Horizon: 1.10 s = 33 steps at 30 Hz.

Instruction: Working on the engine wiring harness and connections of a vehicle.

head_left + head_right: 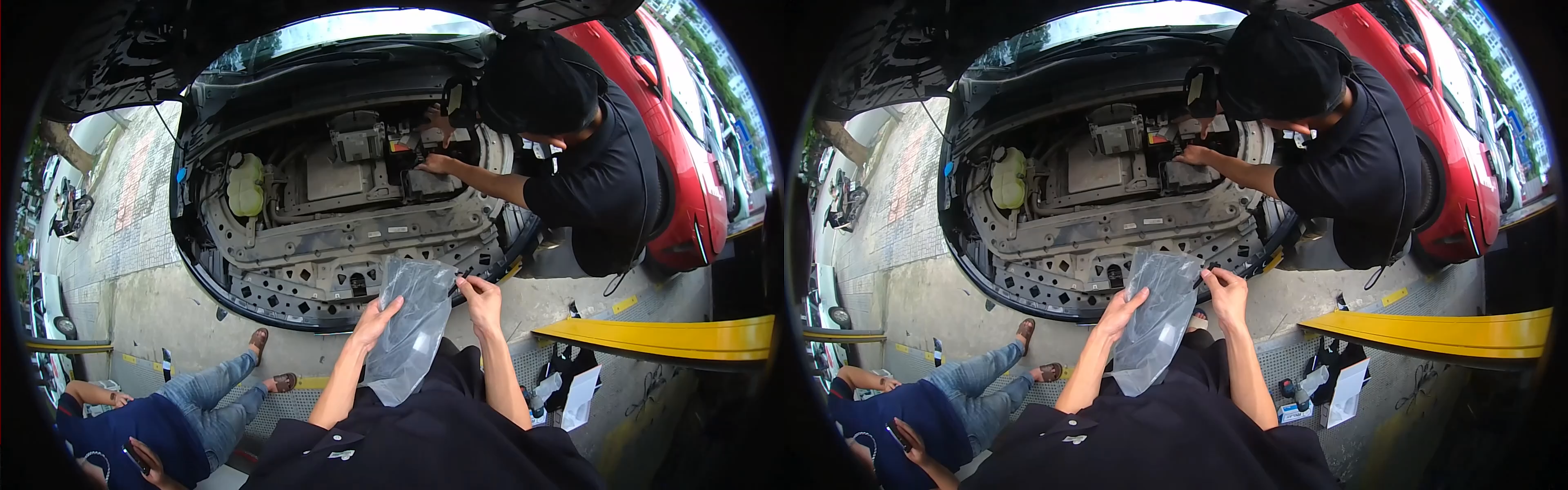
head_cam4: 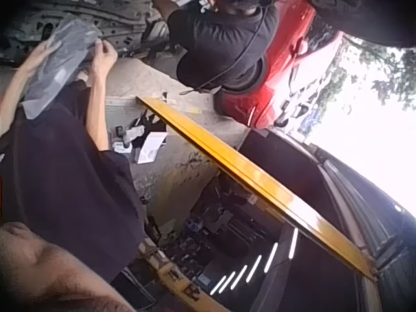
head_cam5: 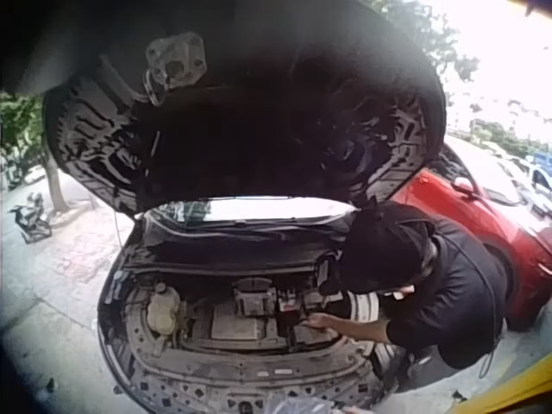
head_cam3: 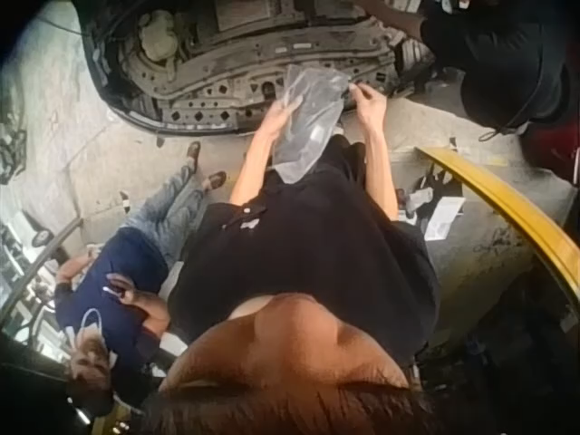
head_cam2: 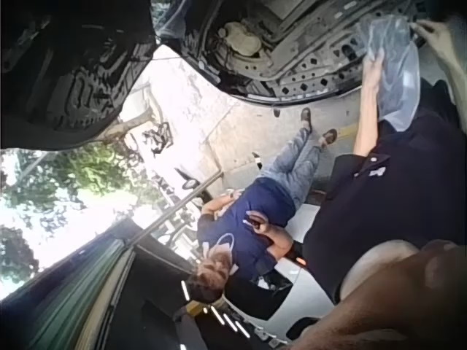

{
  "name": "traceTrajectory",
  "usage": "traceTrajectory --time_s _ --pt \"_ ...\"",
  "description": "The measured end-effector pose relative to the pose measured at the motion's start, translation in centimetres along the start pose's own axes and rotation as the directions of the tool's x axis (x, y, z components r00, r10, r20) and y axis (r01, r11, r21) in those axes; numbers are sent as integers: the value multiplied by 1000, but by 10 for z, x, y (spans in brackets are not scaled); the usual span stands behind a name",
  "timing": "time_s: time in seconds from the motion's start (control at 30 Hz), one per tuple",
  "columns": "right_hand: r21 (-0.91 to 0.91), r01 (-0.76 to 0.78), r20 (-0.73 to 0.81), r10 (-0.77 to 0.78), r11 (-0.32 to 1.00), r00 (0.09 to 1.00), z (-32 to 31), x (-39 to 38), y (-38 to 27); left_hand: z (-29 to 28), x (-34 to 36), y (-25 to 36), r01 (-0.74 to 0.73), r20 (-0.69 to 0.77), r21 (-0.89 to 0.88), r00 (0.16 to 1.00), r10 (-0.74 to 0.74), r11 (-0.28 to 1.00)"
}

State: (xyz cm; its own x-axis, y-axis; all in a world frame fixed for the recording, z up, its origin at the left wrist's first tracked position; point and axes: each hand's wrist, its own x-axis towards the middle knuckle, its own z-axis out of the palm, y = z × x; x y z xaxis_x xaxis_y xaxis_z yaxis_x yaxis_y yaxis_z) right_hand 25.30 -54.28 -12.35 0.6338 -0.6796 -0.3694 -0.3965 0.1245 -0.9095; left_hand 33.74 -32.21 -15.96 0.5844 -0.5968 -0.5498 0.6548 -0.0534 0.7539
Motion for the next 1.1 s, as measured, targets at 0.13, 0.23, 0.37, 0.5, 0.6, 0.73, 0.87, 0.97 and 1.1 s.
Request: traceTrajectory --time_s 0.13,0.23,0.37,0.5,0.6,0.73,0.87,0.97,1.1 --pt "57 -70 118 63 996 991 -3 -3 -17 -1 1 6 77 75 -120 995 -69 990" --pt "93 -54 146 40 994 989 -6 -5 -21 1 7 6 104 103 -120 990 -92 987" --pt "76 -63 184 49 995 982 -5 -8 -33 -1 7 11 118 144 -170 985 -93 978" --pt "98 -59 173 41 993 984 -3 2 -39 4 11 13 123 166 -232 982 -85 965" --pt "110 -54 189 33 992 981 -3 9 -38 1 19 6 40 82 -165 996 -26 986" --pt "177 -88 198 52 980 979 2 16 -44 3 15 13 55 52 -181 998 -46 982" --pt "171 -117 261 70 978 963 2 27 -44 6 14 19 31 17 -205 999 -28 978" --pt "91 -82 251 57 992 966 5 32 -47 7 15 21 -4 -21 -206 1000 0 979" --pt "209 81 97 -103 974 990 10 31 -58 3 20 20 -30 -25 -180 999 26 983"
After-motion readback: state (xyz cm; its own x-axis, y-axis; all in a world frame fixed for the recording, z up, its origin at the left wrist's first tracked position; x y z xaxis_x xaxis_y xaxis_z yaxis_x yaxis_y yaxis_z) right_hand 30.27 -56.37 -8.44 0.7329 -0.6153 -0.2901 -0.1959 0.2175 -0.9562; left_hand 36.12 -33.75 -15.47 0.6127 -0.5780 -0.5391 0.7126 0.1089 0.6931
